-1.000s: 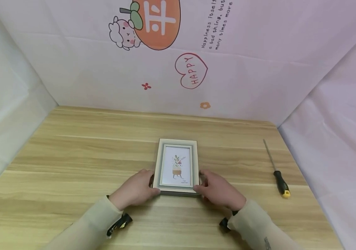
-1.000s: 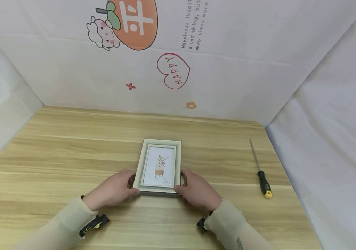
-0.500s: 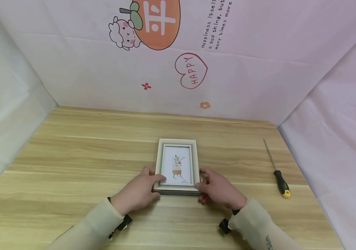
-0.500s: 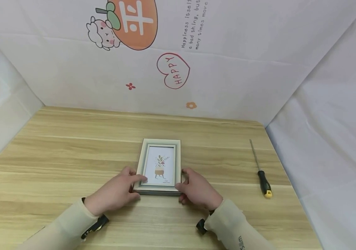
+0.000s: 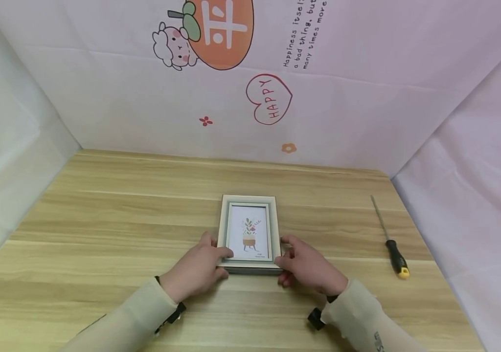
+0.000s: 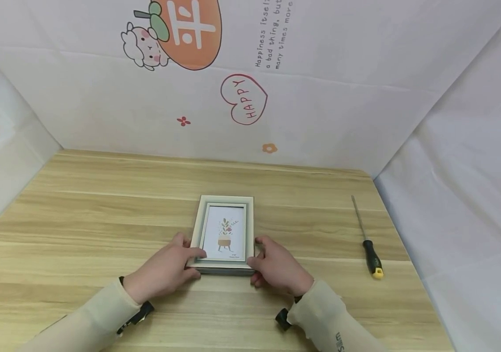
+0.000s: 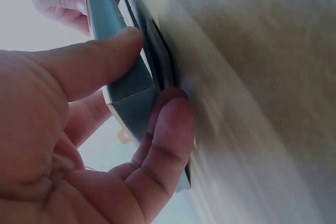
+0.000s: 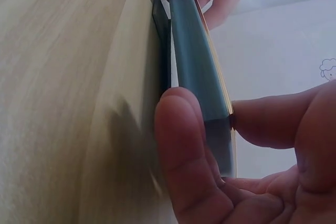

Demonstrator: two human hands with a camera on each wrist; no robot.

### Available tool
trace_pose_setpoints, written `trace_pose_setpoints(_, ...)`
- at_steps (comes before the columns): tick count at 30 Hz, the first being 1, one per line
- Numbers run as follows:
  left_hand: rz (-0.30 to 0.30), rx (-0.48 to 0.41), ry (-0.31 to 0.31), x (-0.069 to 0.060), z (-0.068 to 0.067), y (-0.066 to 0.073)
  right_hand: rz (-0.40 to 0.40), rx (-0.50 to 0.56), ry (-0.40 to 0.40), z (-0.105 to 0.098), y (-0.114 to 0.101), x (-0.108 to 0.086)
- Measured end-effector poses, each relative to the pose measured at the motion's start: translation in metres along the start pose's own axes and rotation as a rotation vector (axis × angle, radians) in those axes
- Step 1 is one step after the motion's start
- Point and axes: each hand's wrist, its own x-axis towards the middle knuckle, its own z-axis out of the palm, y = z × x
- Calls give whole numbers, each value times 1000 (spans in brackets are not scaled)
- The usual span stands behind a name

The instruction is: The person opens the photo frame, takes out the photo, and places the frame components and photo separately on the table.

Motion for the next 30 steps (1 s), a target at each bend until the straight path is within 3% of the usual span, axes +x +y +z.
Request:
trace_pose_setpoints(11,-26,35,11,3,-3,2,-22,-64,28,2,-3,1)
trace_pose_setpoints(19,-42,89,59,5,-4,-2,-96,-397,155,0,-1,4)
trace_pose_setpoints(25,-98,89,65,3,-10,-5,-219,-688,314,-8,1,1)
trace_pose_setpoints(30,-98,102,75,4,-15,-7,-292,-864,393,-14,4,-4)
